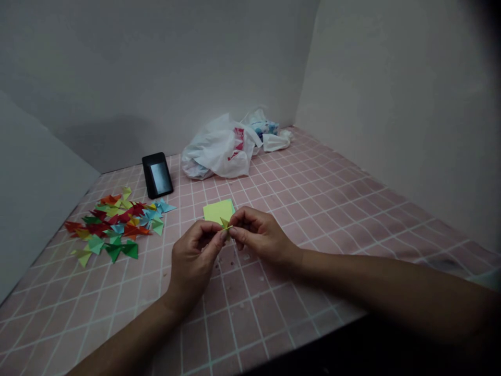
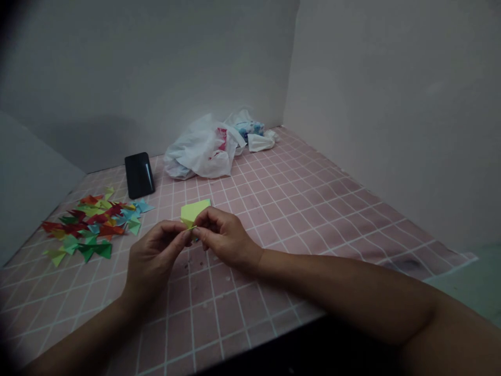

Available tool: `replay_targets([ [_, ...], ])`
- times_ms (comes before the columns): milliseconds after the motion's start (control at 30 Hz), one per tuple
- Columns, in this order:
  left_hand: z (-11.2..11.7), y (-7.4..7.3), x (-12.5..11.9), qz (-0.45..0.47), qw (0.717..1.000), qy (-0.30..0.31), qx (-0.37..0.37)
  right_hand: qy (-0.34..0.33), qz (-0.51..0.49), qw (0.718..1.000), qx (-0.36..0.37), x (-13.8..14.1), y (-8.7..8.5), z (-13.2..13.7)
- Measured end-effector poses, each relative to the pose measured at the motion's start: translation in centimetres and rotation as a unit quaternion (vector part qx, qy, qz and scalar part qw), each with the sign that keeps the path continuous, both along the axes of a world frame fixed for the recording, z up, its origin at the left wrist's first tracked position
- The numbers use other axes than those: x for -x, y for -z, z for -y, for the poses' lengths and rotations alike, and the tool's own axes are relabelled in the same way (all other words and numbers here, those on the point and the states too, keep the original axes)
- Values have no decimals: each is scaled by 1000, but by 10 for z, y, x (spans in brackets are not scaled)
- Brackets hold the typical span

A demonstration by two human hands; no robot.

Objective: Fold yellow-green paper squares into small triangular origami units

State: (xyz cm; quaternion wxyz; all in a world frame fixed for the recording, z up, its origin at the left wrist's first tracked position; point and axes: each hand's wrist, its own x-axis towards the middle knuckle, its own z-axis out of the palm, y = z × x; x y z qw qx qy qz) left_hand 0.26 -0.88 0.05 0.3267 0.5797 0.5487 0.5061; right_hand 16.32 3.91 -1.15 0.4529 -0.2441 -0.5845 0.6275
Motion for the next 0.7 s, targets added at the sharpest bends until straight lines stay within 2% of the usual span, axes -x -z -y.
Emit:
replay_targets([
  [267,-3,0,-3,89,996,3,25,13,-4,1000,-10,0,0,2],
  [533,-3,2,-2,79,997,12,8,8,-11,1000,-8,2,1,2],
  [700,-4,2,-3,88,995,-3,40,22,15,1000,-17,0,1,0],
])
